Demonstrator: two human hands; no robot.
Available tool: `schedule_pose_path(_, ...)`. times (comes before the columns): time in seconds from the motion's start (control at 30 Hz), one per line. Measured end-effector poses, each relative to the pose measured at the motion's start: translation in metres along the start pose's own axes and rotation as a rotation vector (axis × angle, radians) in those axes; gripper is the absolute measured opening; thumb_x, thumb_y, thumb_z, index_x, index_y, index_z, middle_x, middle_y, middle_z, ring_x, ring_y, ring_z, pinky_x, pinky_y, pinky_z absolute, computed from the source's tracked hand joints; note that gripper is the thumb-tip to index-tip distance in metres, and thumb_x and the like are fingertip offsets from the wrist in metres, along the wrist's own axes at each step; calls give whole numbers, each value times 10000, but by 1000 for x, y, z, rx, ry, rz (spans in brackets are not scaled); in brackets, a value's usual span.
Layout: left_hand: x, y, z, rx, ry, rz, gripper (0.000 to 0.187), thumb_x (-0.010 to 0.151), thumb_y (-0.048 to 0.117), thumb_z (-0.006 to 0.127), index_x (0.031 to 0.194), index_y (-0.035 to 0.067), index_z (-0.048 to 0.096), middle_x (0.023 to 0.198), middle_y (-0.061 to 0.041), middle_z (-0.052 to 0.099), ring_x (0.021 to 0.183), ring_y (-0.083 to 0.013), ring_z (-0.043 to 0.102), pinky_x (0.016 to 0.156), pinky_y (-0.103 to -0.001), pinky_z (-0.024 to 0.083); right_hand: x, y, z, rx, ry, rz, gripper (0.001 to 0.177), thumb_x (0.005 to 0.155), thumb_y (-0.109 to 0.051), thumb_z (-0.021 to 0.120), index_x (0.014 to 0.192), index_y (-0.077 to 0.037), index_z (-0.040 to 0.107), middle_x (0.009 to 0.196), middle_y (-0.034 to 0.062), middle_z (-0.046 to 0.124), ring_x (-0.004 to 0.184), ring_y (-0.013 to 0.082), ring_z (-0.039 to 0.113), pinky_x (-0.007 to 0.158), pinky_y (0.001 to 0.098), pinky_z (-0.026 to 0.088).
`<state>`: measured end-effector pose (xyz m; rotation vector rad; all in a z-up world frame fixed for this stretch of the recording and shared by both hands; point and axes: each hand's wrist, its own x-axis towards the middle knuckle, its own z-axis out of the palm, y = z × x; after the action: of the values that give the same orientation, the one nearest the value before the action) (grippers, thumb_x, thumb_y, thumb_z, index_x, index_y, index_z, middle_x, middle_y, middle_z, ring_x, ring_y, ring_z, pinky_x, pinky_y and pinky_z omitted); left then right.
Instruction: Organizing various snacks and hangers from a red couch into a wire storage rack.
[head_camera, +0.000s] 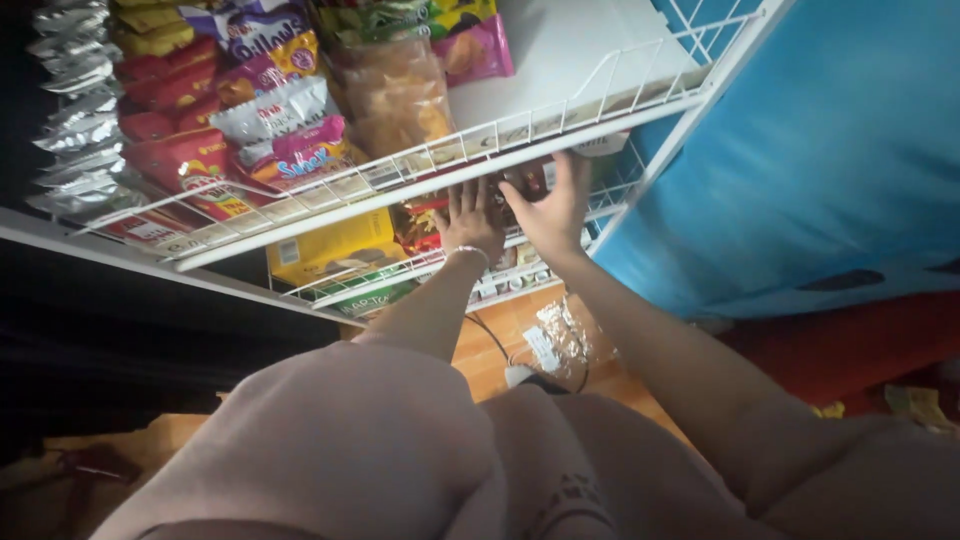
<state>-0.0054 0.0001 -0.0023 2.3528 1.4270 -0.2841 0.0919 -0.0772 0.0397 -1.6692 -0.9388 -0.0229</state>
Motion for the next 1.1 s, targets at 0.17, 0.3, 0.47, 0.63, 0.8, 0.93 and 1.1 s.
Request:
schedule_pose_path(0.17, -4, 1, 1, 9, 25, -6, 623, 1081, 417, 256, 1659, 312, 48, 1736, 28, 56, 1593, -222, -28, 1260, -619, 122, 11, 1, 8, -209, -150, 143, 783, 660, -253, 1011, 1319, -152, 599, 1307, 181, 522, 1236, 429, 585, 1009, 535, 525)
schedule_pose_path(0.3, -4, 2, 3, 6, 54, -15, 623, 1077, 393, 277, 1661, 304, 76, 1734, 23, 80, 1593, -215, -15, 1259, -607, 122, 27, 42, 22, -323, -270, 365, 766, 677, -372, 995, 1286, -193, 566, 1277, 161, 565, 1219, 380, 629, 947, 491, 564)
schedule_pose_path(0.47, 4, 2, 10, 1, 56, -21, 622, 1083, 398, 289, 1659, 315, 72, 1732, 40, 50, 1590, -204, -33, 1264, -604, 117, 19, 27, 4, -334, -362, 438, 788, 690, -305, 984, 1319, -214, 518, 1316, 166, 492, 1248, 405, 601, 997, 515, 554)
schedule_pose_path(0.63, -8, 10, 3, -34, 60, -27, 625, 1083, 376, 336, 1660, 300, 108, 1734, 29, 63, 1594, -215, -25, 1263, -618, 102, 11, 37, 2, -377, -406, 385, 788, 723, -298, 957, 1342, -193, 480, 1294, 202, 489, 1267, 438, 568, 991, 570, 536)
schedule_pose_path(0.8, 26, 25, 31, -135, 336, 8, 594, 1006, 469, 438, 1563, 299, 323, 1592, 12, 380, 1514, -262, 277, 1174, -586, 314, 15, 80, 22, -346, -385, 437, 692, 722, -469, 937, 1242, -245, 539, 1347, 163, 466, 1355, 390, 497, 1074, 508, 497)
schedule_pose_path(0.93, 60, 47, 42, -306, 447, 30, 545, 973, 616, 461, 1340, 220, 530, 1344, -55, 628, 1304, -307, 563, 1025, -532, 495, 43, 83, -8, -185, -143, 462, 644, 963, -253, 798, 1439, -85, 400, 1521, 352, 280, 1496, 483, 275, 1214, 577, 321)
schedule_pose_path(1.1, 89, 58, 30, -499, 152, -186, 361, 917, 464, 615, 1146, 194, 690, 1046, -78, 785, 1078, -269, 742, 902, -451, 595, 63, 90, -32, -322, -127, 354, 913, 1002, -324, 840, 1589, -132, 168, 1617, 259, 126, 1556, 451, 138, 1264, 614, 191)
